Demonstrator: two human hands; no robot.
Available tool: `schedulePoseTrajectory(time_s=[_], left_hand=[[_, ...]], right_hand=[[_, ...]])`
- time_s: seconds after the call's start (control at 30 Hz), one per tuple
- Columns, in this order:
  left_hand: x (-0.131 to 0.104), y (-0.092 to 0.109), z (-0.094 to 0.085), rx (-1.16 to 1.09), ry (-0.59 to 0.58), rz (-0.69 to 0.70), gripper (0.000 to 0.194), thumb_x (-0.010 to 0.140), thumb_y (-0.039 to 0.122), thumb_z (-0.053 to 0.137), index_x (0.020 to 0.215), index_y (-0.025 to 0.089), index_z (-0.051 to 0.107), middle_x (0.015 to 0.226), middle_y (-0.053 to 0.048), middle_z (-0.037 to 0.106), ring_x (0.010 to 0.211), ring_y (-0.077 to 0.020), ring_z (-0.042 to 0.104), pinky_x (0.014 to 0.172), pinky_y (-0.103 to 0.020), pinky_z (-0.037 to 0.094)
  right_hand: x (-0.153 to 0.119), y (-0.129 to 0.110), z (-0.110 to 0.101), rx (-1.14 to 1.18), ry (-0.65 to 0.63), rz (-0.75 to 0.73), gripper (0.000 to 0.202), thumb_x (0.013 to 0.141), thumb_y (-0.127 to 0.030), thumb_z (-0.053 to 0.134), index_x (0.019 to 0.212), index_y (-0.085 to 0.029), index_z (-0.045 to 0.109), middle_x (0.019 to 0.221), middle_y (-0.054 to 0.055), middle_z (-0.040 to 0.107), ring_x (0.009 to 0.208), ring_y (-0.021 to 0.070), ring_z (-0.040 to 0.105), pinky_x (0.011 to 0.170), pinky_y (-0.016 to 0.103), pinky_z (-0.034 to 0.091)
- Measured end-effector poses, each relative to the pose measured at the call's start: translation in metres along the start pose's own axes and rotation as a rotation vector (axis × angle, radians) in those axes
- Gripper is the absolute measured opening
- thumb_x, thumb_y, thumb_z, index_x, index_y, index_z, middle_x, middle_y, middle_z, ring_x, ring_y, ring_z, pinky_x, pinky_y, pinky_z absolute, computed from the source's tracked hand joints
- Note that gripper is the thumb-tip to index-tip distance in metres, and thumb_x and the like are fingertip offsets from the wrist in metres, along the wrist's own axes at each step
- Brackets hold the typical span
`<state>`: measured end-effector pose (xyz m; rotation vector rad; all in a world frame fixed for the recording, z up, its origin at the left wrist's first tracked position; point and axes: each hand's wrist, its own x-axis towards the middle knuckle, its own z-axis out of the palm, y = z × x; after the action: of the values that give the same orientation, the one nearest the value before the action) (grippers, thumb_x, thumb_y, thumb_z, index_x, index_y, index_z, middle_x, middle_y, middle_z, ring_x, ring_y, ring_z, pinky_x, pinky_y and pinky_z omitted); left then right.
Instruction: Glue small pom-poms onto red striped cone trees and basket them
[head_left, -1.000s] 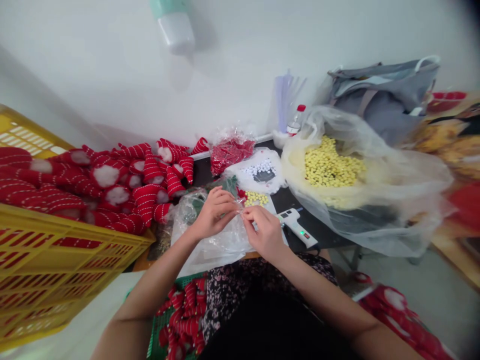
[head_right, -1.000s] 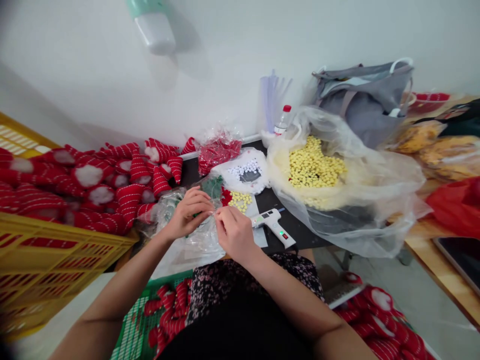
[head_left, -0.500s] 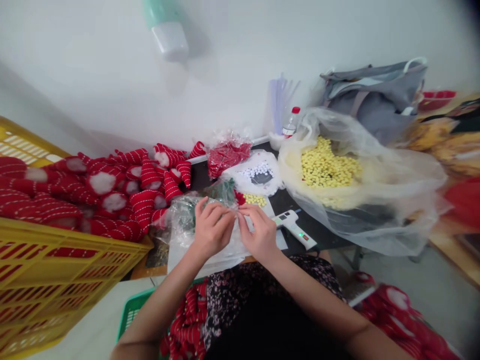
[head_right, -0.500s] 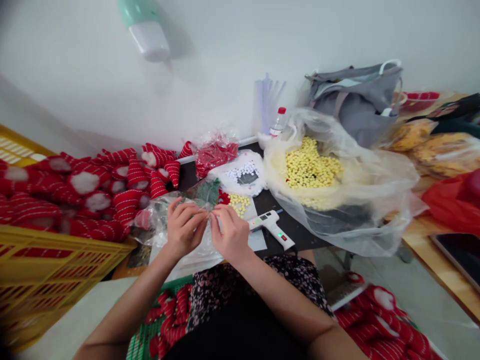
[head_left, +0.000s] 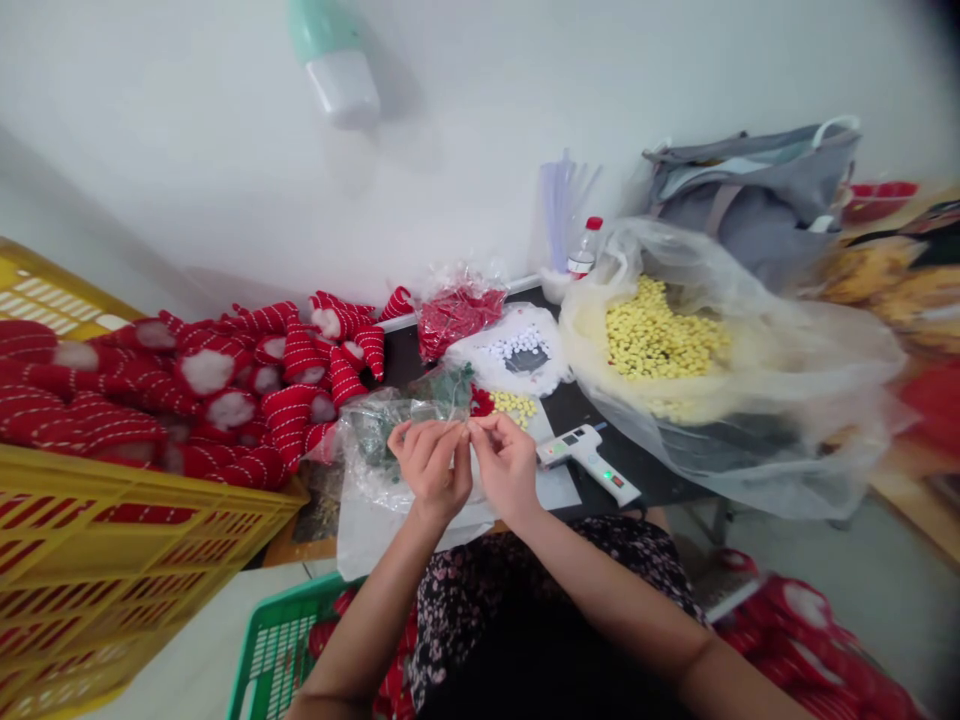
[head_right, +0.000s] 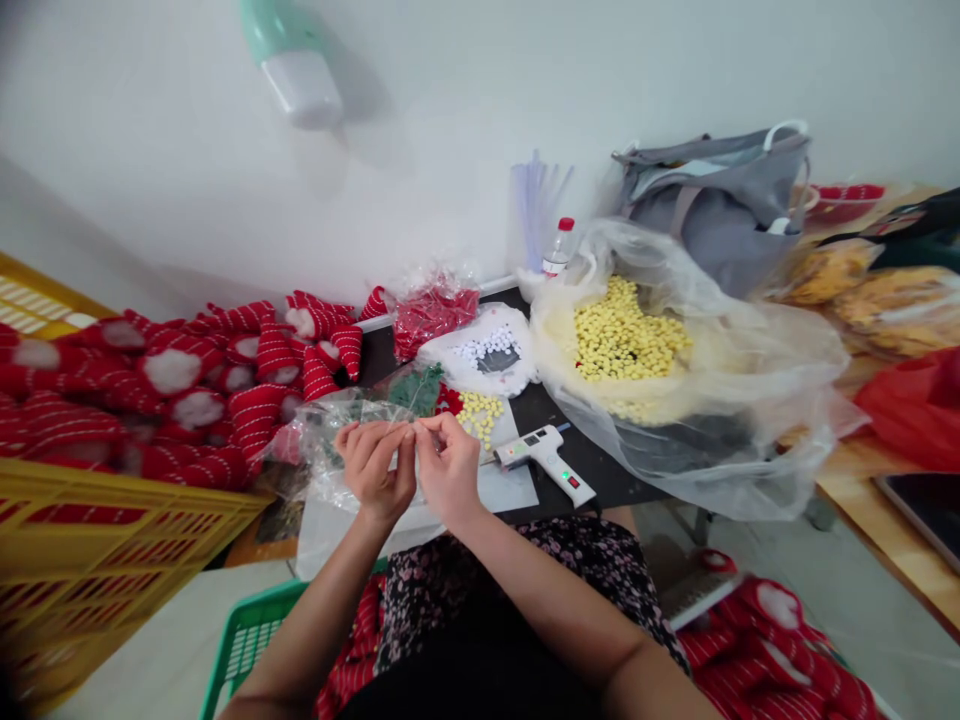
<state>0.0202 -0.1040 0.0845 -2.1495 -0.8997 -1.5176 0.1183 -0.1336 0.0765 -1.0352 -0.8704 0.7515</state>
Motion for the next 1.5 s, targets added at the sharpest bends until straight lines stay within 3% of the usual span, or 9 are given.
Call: schedulePoseTrajectory(time_s=[0.2, 0.3, 0.47, 0.57, 0.77, 0.93, 1.13, 1.33, 1.5], left_hand=[[-0.007, 0.005, 0.004, -0.038, 0.039, -0.064, 0.012, 0.091, 0.011, 0.067, 0.091, 0.022, 0.069, 0.08, -0.002, 0.074, 0.077, -0.0183, 0.069, 0.096, -0.044, 0.042], [-0.01, 0.01, 0.005, -0.058, 0.019, -0.117, 0.012, 0.094, 0.013, 0.064, 0.092, 0.023, 0.072, 0.081, -0.003, 0.075, 0.078, -0.0191, 0.069, 0.098, -0.045, 0.043], [-0.001, -0.003, 0.003, -0.052, -0.083, -0.293, 0.017, 0.1, 0.026, 0.061, 0.089, 0.022, 0.073, 0.085, -0.004, 0.077, 0.084, -0.0198, 0.071, 0.097, -0.043, 0.047], [0.013, -0.017, -0.002, -0.068, -0.23, -0.242, 0.018, 0.1, 0.03, 0.062, 0.09, 0.023, 0.075, 0.087, -0.004, 0.078, 0.086, -0.0195, 0.071, 0.099, -0.042, 0.046], [0.036, -0.03, -0.011, -0.134, -0.42, -0.122, 0.02, 0.1, 0.027, 0.061, 0.083, 0.021, 0.072, 0.077, -0.002, 0.074, 0.075, -0.0177, 0.067, 0.087, -0.036, 0.048], [0.033, -0.023, -0.006, -0.09, -0.376, -0.171, 0.022, 0.098, 0.024, 0.061, 0.077, 0.021, 0.066, 0.071, -0.001, 0.068, 0.071, -0.0182, 0.063, 0.082, -0.036, 0.048], [0.02, -0.017, 0.009, -0.057, -0.289, -0.26, 0.023, 0.097, 0.025, 0.057, 0.075, 0.022, 0.064, 0.07, -0.001, 0.069, 0.071, -0.019, 0.063, 0.09, -0.039, 0.047], [0.031, -0.054, 0.014, 0.064, -0.266, -0.521, 0.026, 0.096, 0.033, 0.052, 0.074, 0.021, 0.063, 0.071, -0.004, 0.069, 0.071, -0.0209, 0.063, 0.072, -0.034, 0.045], [0.045, -0.075, 0.02, 0.114, -0.385, -0.47, 0.026, 0.098, 0.035, 0.052, 0.082, 0.021, 0.066, 0.077, -0.006, 0.072, 0.072, -0.0203, 0.064, 0.07, -0.031, 0.044]], right_hand=[[0.013, 0.005, 0.004, 0.265, 0.006, 0.289, 0.031, 0.08, -0.05, 0.073, 0.074, -0.021, 0.061, 0.06, -0.003, 0.062, 0.051, 0.0114, 0.052, 0.053, 0.025, 0.044], [0.02, 0.008, 0.002, 0.31, 0.031, 0.345, 0.036, 0.077, -0.054, 0.075, 0.075, -0.023, 0.056, 0.056, -0.007, 0.056, 0.046, 0.01, 0.044, 0.048, 0.024, 0.038], [0.021, 0.004, -0.01, 0.202, -0.098, 0.227, 0.034, 0.083, -0.053, 0.069, 0.094, -0.023, 0.059, 0.065, -0.004, 0.064, 0.053, 0.0134, 0.052, 0.056, 0.028, 0.044], [0.019, 0.003, -0.017, 0.034, -0.183, 0.138, 0.037, 0.081, -0.048, 0.073, 0.104, -0.022, 0.062, 0.071, -0.003, 0.066, 0.06, 0.0155, 0.057, 0.056, 0.027, 0.042], [0.02, 0.005, -0.023, -0.239, -0.262, -0.037, 0.022, 0.089, -0.041, 0.063, 0.083, -0.02, 0.07, 0.066, -0.001, 0.063, 0.061, 0.015, 0.056, 0.061, 0.028, 0.04], [0.017, 0.001, -0.024, -0.308, -0.235, -0.088, 0.028, 0.093, -0.04, 0.057, 0.073, -0.021, 0.061, 0.062, -0.003, 0.056, 0.055, 0.0124, 0.047, 0.056, 0.026, 0.034], [0.012, 0.0, -0.022, -0.285, -0.2, -0.079, 0.031, 0.094, -0.042, 0.056, 0.069, -0.023, 0.055, 0.056, -0.005, 0.048, 0.052, 0.0116, 0.043, 0.053, 0.025, 0.031], [0.0, 0.004, -0.023, -0.299, -0.184, -0.088, 0.033, 0.094, -0.041, 0.053, 0.067, -0.023, 0.05, 0.056, -0.006, 0.046, 0.05, 0.0111, 0.041, 0.053, 0.025, 0.032], [-0.002, 0.011, -0.024, -0.321, -0.145, -0.064, 0.031, 0.094, -0.043, 0.053, 0.07, -0.023, 0.054, 0.056, -0.006, 0.047, 0.049, 0.0115, 0.042, 0.053, 0.026, 0.031]])
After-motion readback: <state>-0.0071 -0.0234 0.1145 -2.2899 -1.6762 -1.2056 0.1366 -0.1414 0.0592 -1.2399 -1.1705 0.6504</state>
